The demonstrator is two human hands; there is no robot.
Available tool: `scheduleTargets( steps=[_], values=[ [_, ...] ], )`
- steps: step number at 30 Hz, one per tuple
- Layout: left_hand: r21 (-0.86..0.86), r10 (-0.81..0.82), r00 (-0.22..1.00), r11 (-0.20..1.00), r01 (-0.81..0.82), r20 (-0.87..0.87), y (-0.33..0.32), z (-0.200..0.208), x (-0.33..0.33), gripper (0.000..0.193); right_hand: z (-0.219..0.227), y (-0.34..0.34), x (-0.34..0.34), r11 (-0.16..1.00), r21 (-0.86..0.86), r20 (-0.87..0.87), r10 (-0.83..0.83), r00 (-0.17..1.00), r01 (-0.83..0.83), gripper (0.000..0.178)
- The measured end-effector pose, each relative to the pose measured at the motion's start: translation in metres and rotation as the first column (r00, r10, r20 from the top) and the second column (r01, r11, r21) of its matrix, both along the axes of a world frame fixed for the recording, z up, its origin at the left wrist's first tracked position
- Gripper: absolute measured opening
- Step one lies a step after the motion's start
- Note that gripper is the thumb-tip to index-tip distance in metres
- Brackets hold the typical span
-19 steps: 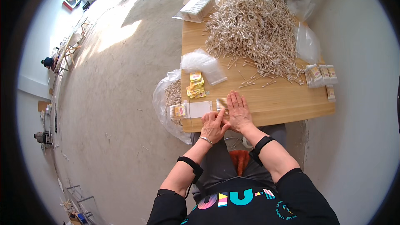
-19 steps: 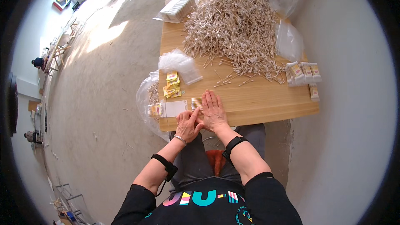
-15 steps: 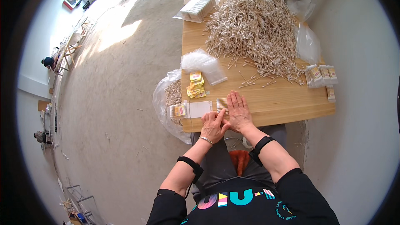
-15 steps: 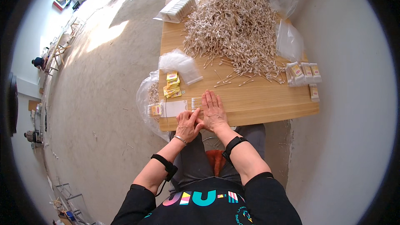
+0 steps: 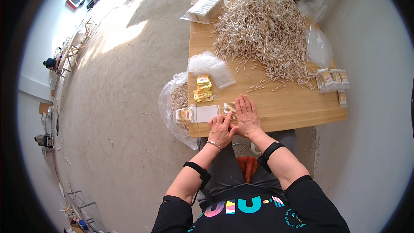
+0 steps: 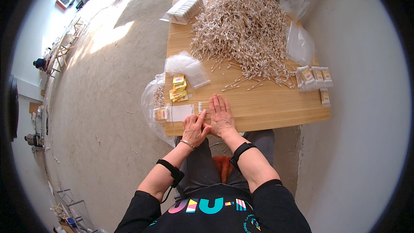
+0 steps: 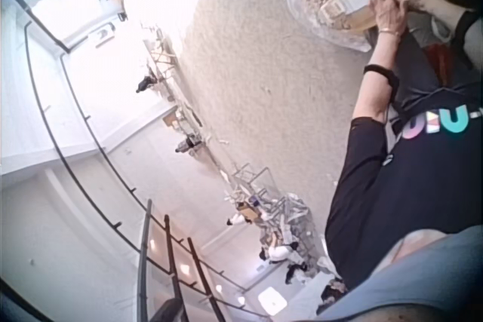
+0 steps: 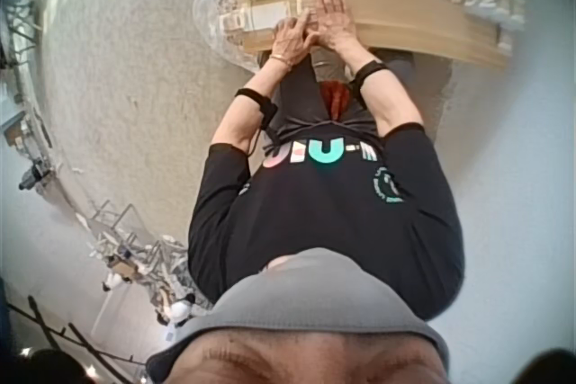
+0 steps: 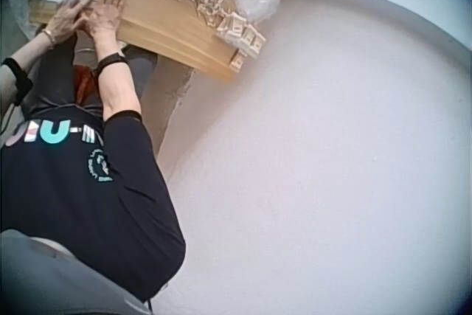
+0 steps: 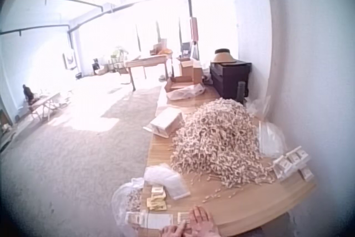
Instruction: The recorder counts cotton swabs, aligns them, and places them into small yellow paper and plastic packaging.
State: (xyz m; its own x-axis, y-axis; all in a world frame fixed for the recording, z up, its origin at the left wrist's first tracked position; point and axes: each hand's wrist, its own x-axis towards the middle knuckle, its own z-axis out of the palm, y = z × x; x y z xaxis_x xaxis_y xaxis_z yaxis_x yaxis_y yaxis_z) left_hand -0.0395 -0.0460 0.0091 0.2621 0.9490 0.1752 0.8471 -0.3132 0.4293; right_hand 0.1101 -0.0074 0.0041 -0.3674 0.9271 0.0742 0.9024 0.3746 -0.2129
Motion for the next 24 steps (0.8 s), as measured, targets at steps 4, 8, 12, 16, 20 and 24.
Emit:
scheduleTargets(
  steps=[4,8,12,16,20,24],
  values=[
    [0.002,-0.026,1.000,1.000,0.026,-0.004,0.0001,0.0006,-0.0022,0.064,-0.0005,0.0000,-0.0005,1.000,-0.002,0.010,-0.002,1.000,0.002,0.095],
    [-0.029,0.012,1.000,1.000,-0.012,0.017,0.0008,0.0037,0.0012,0.065,0.0001,-0.0003,0.0004,1.000,-0.012,-0.009,0.001,1.000,-0.001,0.095],
    [-0.039,0.049,0.999,0.998,-0.050,-0.023,0.0017,0.0030,0.0021,0.066,0.0003,-0.0008,-0.0013,1.000,-0.005,-0.003,0.002,1.000,-0.002,0.094],
    [-0.034,0.040,0.999,0.999,-0.041,-0.027,0.0030,0.0031,0.0031,0.066,-0.0016,-0.0001,0.0000,1.000,0.011,0.015,-0.005,1.000,0.005,0.094],
    [-0.029,0.032,0.999,0.999,-0.032,-0.013,0.0035,0.0008,0.0016,0.068,-0.0001,-0.0002,-0.0009,1.000,-0.009,-0.002,-0.005,1.000,0.005,0.094],
    [-0.055,0.060,0.998,0.997,-0.059,0.026,0.0048,0.0041,0.0051,0.067,0.0004,0.0001,0.0010,1.000,-0.015,-0.015,-0.003,1.000,0.003,0.094]
  ],
)
